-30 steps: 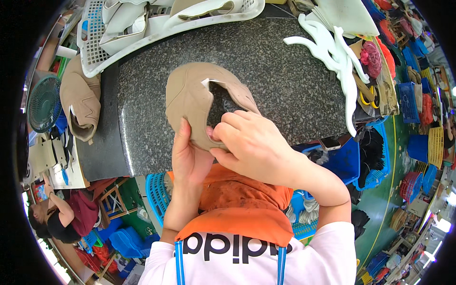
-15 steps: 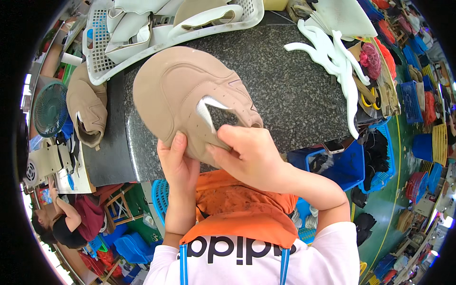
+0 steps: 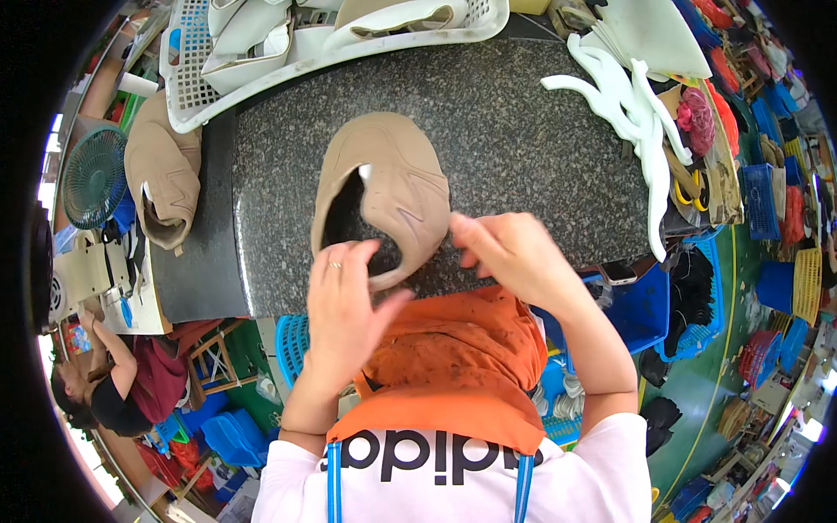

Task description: The person assembles shoe uppers by inserting foam padding strips into collar linings and fitting the assembled linings into the shoe uppers by hand.

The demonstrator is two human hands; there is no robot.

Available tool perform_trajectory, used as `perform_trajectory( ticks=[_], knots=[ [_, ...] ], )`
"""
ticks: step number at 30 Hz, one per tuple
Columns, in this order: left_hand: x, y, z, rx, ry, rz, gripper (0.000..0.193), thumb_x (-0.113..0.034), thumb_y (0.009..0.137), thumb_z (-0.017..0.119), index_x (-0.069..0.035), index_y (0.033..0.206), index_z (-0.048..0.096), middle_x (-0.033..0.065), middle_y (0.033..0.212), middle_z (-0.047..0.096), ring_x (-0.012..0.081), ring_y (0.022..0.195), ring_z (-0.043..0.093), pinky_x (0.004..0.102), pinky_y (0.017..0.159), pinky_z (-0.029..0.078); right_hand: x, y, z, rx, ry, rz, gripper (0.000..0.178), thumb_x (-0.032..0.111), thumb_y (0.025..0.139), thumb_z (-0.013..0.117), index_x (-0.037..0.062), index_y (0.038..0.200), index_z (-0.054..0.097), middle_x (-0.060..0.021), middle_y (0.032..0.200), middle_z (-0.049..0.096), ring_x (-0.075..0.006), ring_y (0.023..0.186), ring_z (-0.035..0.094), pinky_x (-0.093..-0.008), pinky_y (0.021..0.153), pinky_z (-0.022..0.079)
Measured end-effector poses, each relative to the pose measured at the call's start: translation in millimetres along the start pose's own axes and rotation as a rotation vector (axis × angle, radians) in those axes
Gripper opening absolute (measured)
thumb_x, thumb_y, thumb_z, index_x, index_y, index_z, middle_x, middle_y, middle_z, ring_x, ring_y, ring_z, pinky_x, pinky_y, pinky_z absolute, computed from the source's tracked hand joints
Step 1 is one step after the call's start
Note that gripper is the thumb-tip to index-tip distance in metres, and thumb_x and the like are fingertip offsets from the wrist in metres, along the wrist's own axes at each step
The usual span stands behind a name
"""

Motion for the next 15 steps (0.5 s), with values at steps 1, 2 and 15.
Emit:
perform_trajectory(
  ticks=[1, 2, 15],
  knots=[
    [3.9, -1.1, 1.3, 0.061, -0.059, 0.012, 0.047, -0.014, 0.061, 0.081, -0.004, 0.102, 0.06, 0.012, 0.093, 0.059, 0.0308, 0.09, 0.054, 0.0384, 0.081, 0.043, -4.7, 5.5, 10.5, 0.059, 0.158, -0.037, 0.047, 0.035, 0.097, 0.043, -0.0059, 0.112, 0.06, -0.0116, 0.089, 0.067, -0.015, 0.073, 0.062, -0.0285, 0.068, 0.051],
    [6.0, -2.7, 2.7, 0.122, -0.117, 0.025, 0.04, -0.012, 0.061, 0.081, -0.004, 0.097, 0.063, 0.009, 0.087, 0.061, 0.0282, 0.085, 0.055, 0.0362, 0.077, 0.043, -7.9, 10.9, 20.2, 0.117, 0.316, -0.074, 0.047, 0.036, 0.097, 0.044, -0.0055, 0.116, 0.057, -0.0131, 0.1, 0.067, -0.0163, 0.083, 0.064, -0.0299, 0.075, 0.052],
    [19.2, -21.2, -0.4, 0.163, -1.025, -0.369, 0.016, -0.003, 0.075, 0.072, -0.002, 0.089, 0.065, 0.005, 0.077, 0.062, 0.0179, 0.074, 0.055, 0.0282, 0.069, 0.043, 41.8, 39.6, 45.5, -0.06, 1.301, -0.198, 0.028, 0.017, 0.093, 0.055, -0.0012, 0.115, 0.055, -0.0105, 0.104, 0.065, -0.0177, 0.089, 0.065, -0.0319, 0.078, 0.055]
  ],
)
Point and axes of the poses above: each hand's wrist, its own y-axis towards the middle knuckle, its own z-axis out of the palm, x = y × z, the point moved 6 cm from there along y, towards the middle knuckle
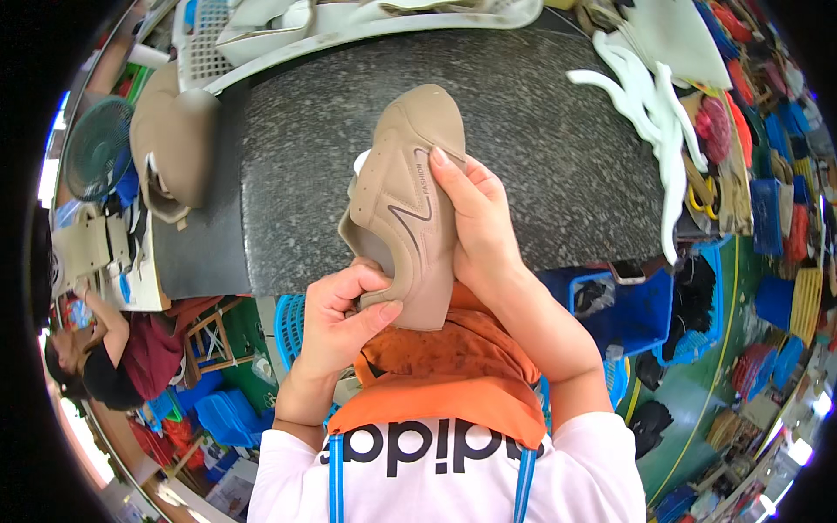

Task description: The person assembles shoe uppers by inserting foam padding strips into collar linings and fitting the assembled linings into the shoe uppers by hand.

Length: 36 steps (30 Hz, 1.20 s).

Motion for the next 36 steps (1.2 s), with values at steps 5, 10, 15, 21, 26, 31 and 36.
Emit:
perform_trajectory(
  ticks=[5, 10, 15, 21, 26, 31, 36],
  knots=[
    [-32.6, -35.8, -72.2, -0.401, 0.127, 0.351, 0.023, 0.003, 0.075, 0.067, 0.0, 0.098, 0.064, 0.0067, 0.087, 0.06, 0.0148, 0.081, 0.054, 0.0261, 0.073, 0.044, 13.3, 1.5, 13.8, 0.189, -0.402, -0.013, 0.024, 0.023, 0.097, 0.05, 0.0011, 0.105, 0.057, -0.0016, 0.073, 0.057, -0.0068, 0.049, 0.046, -0.0184, 0.042, 0.034],
    [-97.1, -100.4, -123.7, -0.882, 0.903, 0.816, 0.025, -0.01, 0.072, 0.072, -0.004, 0.095, 0.063, 0.0099, 0.088, 0.063, 0.0223, 0.084, 0.057, 0.0402, 0.086, 0.042, 4.6, 8.4, -11.8, 0.221, -0.463, -0.013, 0.017, 0.018, 0.096, 0.05, 0.0032, 0.096, 0.059, -0.0022, 0.069, 0.057, -0.0067, 0.05, 0.047, -0.0189, 0.043, 0.037],
    [-40.6, -43.1, -194.6, -0.571, 1.528, 0.439, 0.02, -0.002, 0.075, 0.065, -0.012, 0.092, 0.062, -0.001, 0.092, 0.064, 0.0235, 0.102, 0.056, 0.0511, 0.105, 0.028, -6.7, 7.2, -20.1, 0.185, -0.508, 0.086, 0.017, 0.016, 0.096, 0.051, 0.0031, 0.089, 0.06, -0.002, 0.066, 0.057, -0.0069, 0.049, 0.048, -0.0191, 0.044, 0.037],
    [-18.8, 1.2, -250.0, -0.55, 1.812, 0.402, 0.021, 0.002, 0.071, 0.056, -0.009, 0.088, 0.06, 0.005, 0.092, 0.062, 0.0284, 0.109, 0.051, 0.0473, 0.102, 0.033, 6.2, 8.5, -36.8, 0.161, -0.653, 0.102, 0.017, 0.016, 0.095, 0.052, 0.0026, 0.088, 0.06, -0.0015, 0.066, 0.056, -0.0069, 0.05, 0.048, -0.0198, 0.046, 0.037],
    [-23.4, 32.8, -245.6, -0.272, 1.817, 0.158, 0.017, -0.007, 0.071, 0.065, -0.008, 0.088, 0.061, 0.0068, 0.091, 0.062, 0.0259, 0.095, 0.058, 0.0381, 0.082, 0.044, 21.1, -0.6, -49.0, 0.182, -0.889, 0.094, 0.015, 0.012, 0.093, 0.053, 0.0004, 0.09, 0.062, -0.0025, 0.068, 0.059, -0.005, 0.053, 0.049, -0.0192, 0.049, 0.04],
    [-79.2, 93.1, -176.9, -0.405, 1.56, 0.344, 0.01, -0.015, 0.08, 0.064, -0.006, 0.085, 0.065, 0.0118, 0.085, 0.066, 0.0304, 0.082, 0.062, 0.0411, 0.074, 0.048, 28.5, -8.4, -47.0, 0.105, -1.059, 0.119, 0.014, 0.012, 0.092, 0.054, 0.0011, 0.09, 0.063, -0.0015, 0.069, 0.06, -0.0066, 0.056, 0.052, -0.0206, 0.052, 0.043],
    [-79.3, 227.6, -55.1, -0.376, 1.348, 0.613, 0.04, -0.034, 0.076, 0.069, -0.008, 0.104, 0.062, 0.0145, 0.099, 0.063, 0.0323, 0.09, 0.06, 0.0425, 0.079, 0.047, 9.7, -13.0, -5.6, 0.396, -1.327, -0.155, 0.015, 0.013, 0.088, 0.059, 0.0008, 0.094, 0.064, -0.0069, 0.075, 0.065, -0.0127, 0.071, 0.062, -0.028, 0.065, 0.05]
  ],
)
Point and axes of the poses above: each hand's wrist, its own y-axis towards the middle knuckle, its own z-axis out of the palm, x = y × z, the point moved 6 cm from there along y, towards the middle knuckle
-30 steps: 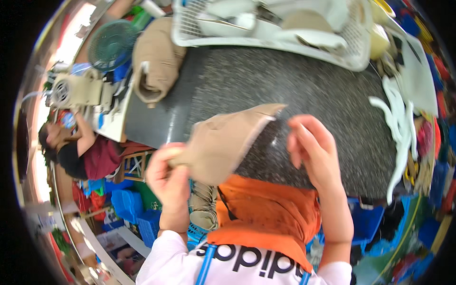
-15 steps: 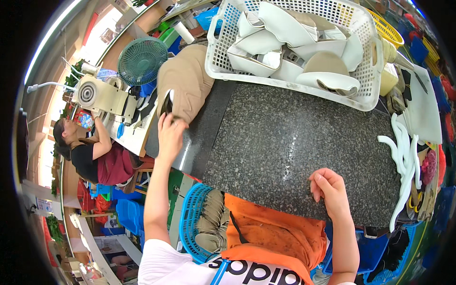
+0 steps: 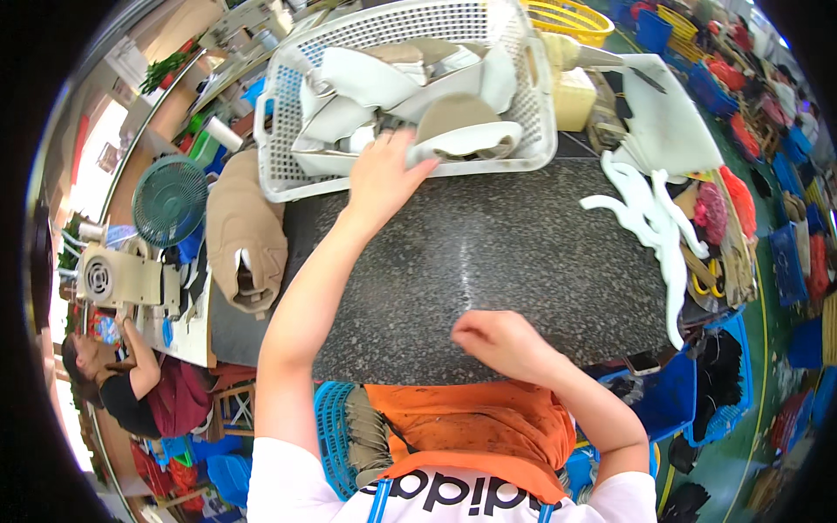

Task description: The person assembles shoe uppers by inserting foam padding strips into collar linings and fitting the assembled linings into the shoe uppers by hand.

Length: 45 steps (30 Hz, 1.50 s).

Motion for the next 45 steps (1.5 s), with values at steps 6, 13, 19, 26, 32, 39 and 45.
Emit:
perform_trajectory(
  ticks=[6, 13, 19, 26, 32, 39, 45],
  knots=[
    [12.3, 63.1, 71.6, 0.588, -0.338, 0.111, 0.071, -0.041, 0.072, 0.069, -0.006, 0.131, 0.05, 0.0248, 0.128, 0.053, 0.0316, 0.116, 0.055, 0.0389, 0.098, 0.042, 0.8, -8.4, -33.1, -0.099, -0.259, -0.126, 0.014, 0.016, 0.086, 0.06, 0.0039, 0.091, 0.063, -0.0136, 0.079, 0.064, -0.0296, 0.073, 0.064, -0.0359, 0.065, 0.05],
    [5.0, 51.1, 18.6, 0.109, -0.909, -0.105, 0.038, -0.013, 0.075, 0.067, -0.002, 0.111, 0.06, 0.0108, 0.098, 0.058, 0.0206, 0.091, 0.056, 0.0296, 0.083, 0.044, 11.6, 18.2, -110.2, -0.651, -0.403, -0.19, 0.05, 0.014, 0.078, 0.068, 0.0058, 0.124, 0.048, -0.0176, 0.127, 0.05, -0.0329, 0.11, 0.054, -0.0404, 0.09, 0.046],
    [-80.4, -37.0, -112.0, 0.344, -1.135, 0.138, 0.018, -0.002, 0.08, 0.061, -0.002, 0.097, 0.066, 0.0041, 0.092, 0.053, 0.0147, 0.089, 0.052, 0.0269, 0.081, 0.04, 85.3, 17.9, -131.3, -0.758, -0.716, -0.643, 0.093, 0.029, 0.062, 0.081, 0.005, 0.139, 0.035, -0.0232, 0.134, 0.045, -0.039, 0.128, 0.039, -0.0475, 0.107, 0.03],
    [-20.1, -132.4, -1.6, 0.552, -1.758, -0.938, 0.016, -0.006, 0.09, 0.055, 0.0, 0.105, 0.06, 0.0069, 0.089, 0.064, 0.0123, 0.079, 0.063, 0.0272, 0.07, 0.053, 24.0, -9.6, -106.8, -0.061, 0.106, 0.061, 0.047, 0.034, 0.09, 0.056, 0.0092, 0.13, 0.051, -0.0204, 0.115, 0.058, -0.032, 0.109, 0.056, -0.0383, 0.094, 0.044],
    [26.1, -131.1, 52.9, 0.216, -1.561, -0.95, 0.015, -0.005, 0.093, 0.05, 0.0, 0.101, 0.061, 0.0074, 0.093, 0.065, 0.0142, 0.08, 0.062, 0.0271, 0.071, 0.051, -92.8, -99.5, -279.0, -1.069, -1.29, 0.514, 0.026, 0.026, 0.088, 0.058, 0.0045, 0.104, 0.059, -0.0168, 0.112, 0.059, -0.0329, 0.101, 0.057, -0.0428, 0.08, 0.046],
    [28.2, -103.7, -7.9, 0.085, -0.34, -0.126, 0.018, -0.004, 0.086, 0.055, -0.003, 0.102, 0.063, 0.0114, 0.101, 0.06, 0.0253, 0.093, 0.057, 0.0359, 0.083, 0.044, -62.8, -100.0, -296.6, -1.276, -0.656, -0.1, 0.024, 0.025, 0.093, 0.053, 0.0019, 0.098, 0.055, -0.0125, 0.073, 0.058, -0.0238, 0.066, 0.057, -0.0336, 0.063, 0.044],
    [-122.4, -103.3, -25.5, 0.416, -1.589, -0.337, 0.039, -0.017, 0.085, 0.068, -0.002, 0.118, 0.052, 0.005, 0.096, 0.058, 0.0093, 0.081, 0.057, 0.0231, 0.069, 0.046, 17.9, -34.6, -133.2, -0.453, 0.188, -0.004, 0.02, 0.015, 0.095, 0.048, 0.0008, 0.107, 0.055, -0.0119, 0.093, 0.056, -0.0171, 0.082, 0.057, -0.0336, 0.075, 0.047]
  ],
)
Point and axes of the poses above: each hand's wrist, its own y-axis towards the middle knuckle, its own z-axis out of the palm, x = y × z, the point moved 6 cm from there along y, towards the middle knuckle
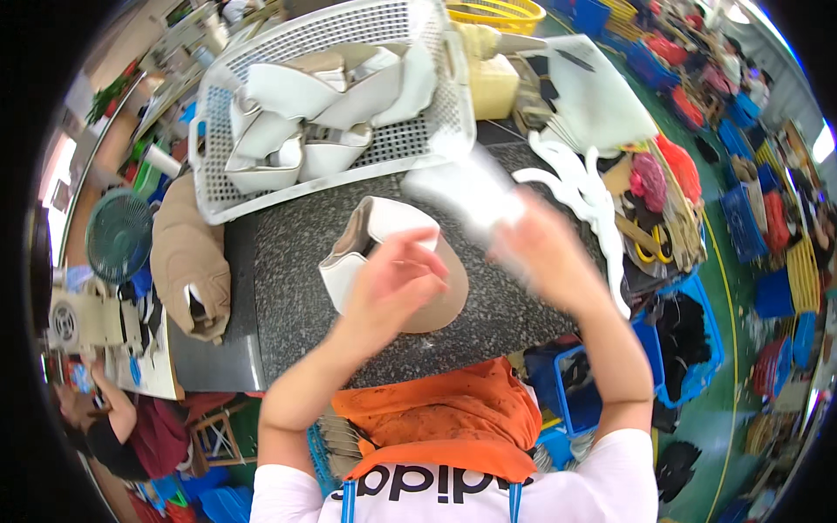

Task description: The person assembles shoe uppers by inserting foam padding strips into collar linings and fitting the assembled linings into the shoe uppers by hand.

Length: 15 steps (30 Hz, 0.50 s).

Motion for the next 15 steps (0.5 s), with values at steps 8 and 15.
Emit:
perform_trajectory(
  ticks=[8, 15],
  knots=[
    [-4.6, -24.7, -3.8, -0.27, -0.021, 0.18, 0.008, -0.008, 0.087, 0.065, 0.0, 0.087, 0.064, 0.0024, 0.072, 0.061, 0.005, 0.061, 0.055, 0.0186, 0.053, 0.042, -23.6, 20.9, -32.9, -0.172, -0.452, 0.11, 0.035, 0.03, 0.095, 0.05, -0.0024, 0.102, 0.06, -0.0124, 0.079, 0.063, -0.0212, 0.071, 0.06, -0.0342, 0.067, 0.045],
    [10.0, -40.4, -18.3, -0.367, -0.012, 0.089, 0.008, -0.009, 0.086, 0.067, -0.001, 0.088, 0.066, 0.002, 0.073, 0.064, 0.0071, 0.065, 0.058, 0.0215, 0.058, 0.046, 31.8, -11.6, 47.2, 0.14, -0.779, -0.497, 0.05, 0.021, 0.079, 0.067, 0.0061, 0.124, 0.053, -0.0187, 0.115, 0.059, -0.0329, 0.11, 0.054, -0.0425, 0.096, 0.04]
  ],
)
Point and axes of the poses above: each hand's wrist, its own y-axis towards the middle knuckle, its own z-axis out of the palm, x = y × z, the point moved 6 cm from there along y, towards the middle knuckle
